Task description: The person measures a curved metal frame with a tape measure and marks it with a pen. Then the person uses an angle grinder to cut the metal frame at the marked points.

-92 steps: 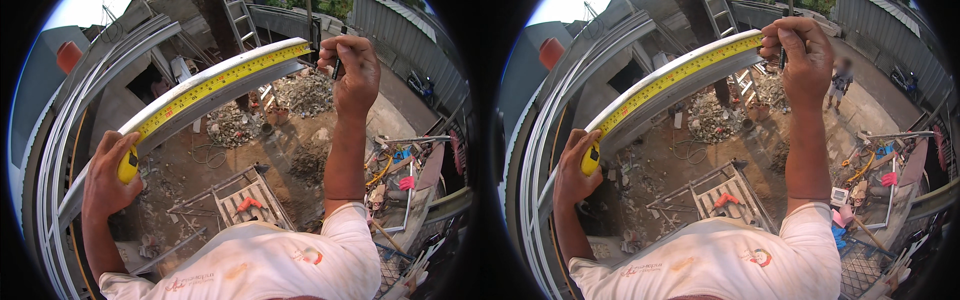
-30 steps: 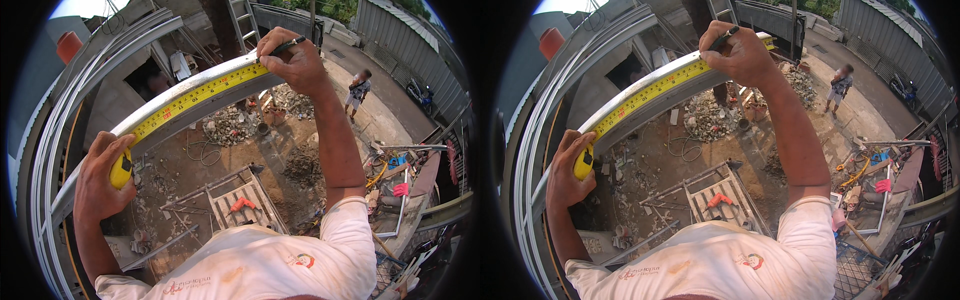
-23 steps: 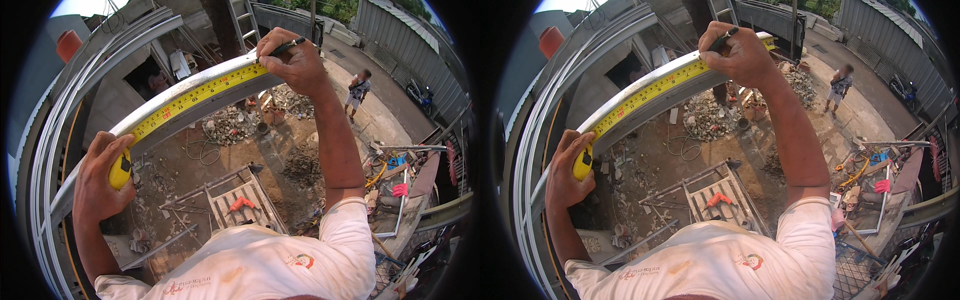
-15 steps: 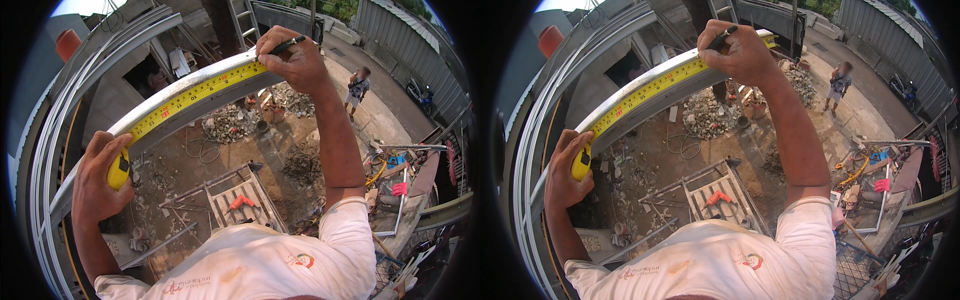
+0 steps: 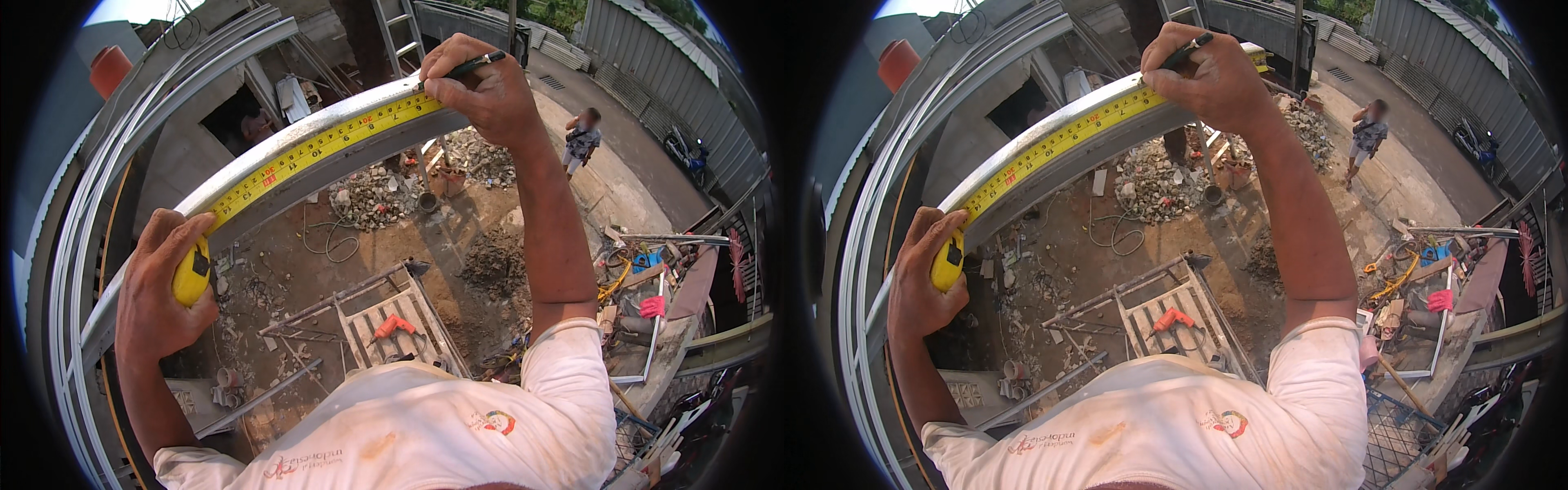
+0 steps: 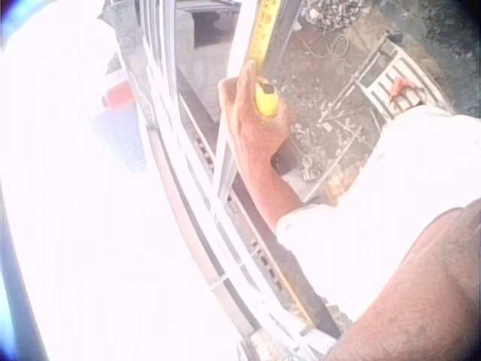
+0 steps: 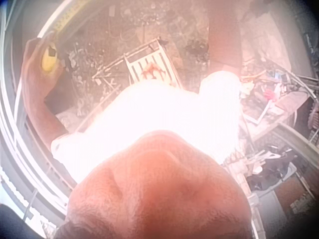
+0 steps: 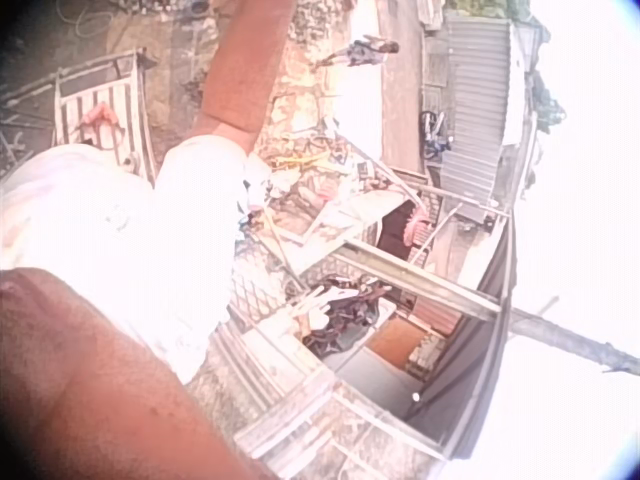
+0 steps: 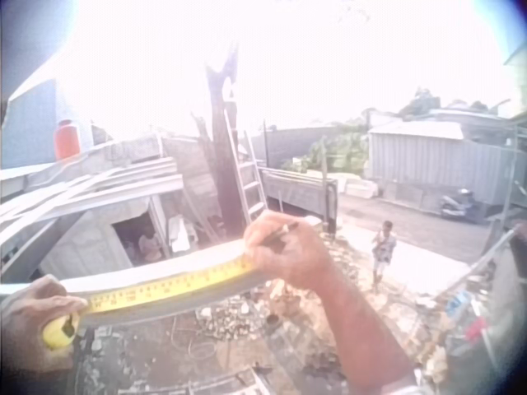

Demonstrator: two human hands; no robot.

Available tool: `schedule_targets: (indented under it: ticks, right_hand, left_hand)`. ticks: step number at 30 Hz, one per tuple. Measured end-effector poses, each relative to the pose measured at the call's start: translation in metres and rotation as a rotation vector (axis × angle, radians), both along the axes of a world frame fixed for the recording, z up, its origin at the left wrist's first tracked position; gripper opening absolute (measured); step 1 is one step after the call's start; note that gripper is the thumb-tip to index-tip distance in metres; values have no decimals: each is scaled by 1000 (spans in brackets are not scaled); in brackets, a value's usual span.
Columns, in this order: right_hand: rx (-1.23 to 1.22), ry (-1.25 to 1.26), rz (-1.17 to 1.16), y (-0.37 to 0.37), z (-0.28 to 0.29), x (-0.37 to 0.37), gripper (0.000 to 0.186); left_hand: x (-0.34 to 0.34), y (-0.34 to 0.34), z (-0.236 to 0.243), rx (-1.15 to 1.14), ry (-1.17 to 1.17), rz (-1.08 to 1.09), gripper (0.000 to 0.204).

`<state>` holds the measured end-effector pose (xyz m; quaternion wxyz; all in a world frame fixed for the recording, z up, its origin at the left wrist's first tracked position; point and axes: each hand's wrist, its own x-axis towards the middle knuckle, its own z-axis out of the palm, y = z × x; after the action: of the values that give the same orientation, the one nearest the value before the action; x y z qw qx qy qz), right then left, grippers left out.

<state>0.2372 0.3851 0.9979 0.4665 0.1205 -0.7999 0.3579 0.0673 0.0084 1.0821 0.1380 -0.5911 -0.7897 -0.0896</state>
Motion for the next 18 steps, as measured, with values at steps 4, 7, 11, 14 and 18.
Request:
schedule_targets:
  ticks: [4,7,11,14,18]
  right_hand:
    - [5,-12,38,2,1,0,4]
    - [27,6,35,2,0,1,3]
    - [45,12,13,2,0,1,3]
    - [48,-8,16,3,1,3,4]
    - [7,-8,41,3,1,2,4]
  left_hand:
    - [0,0,-1,-2,-4,9,75]
    - [-3,-2,0,-37,-48,31,81]
    - [-2,-2,0,-31,-48,24,80]
    - [-2,-3,-1,-26,-47,30,80]
    - [-1,-3,1,-25,-49,37,79]
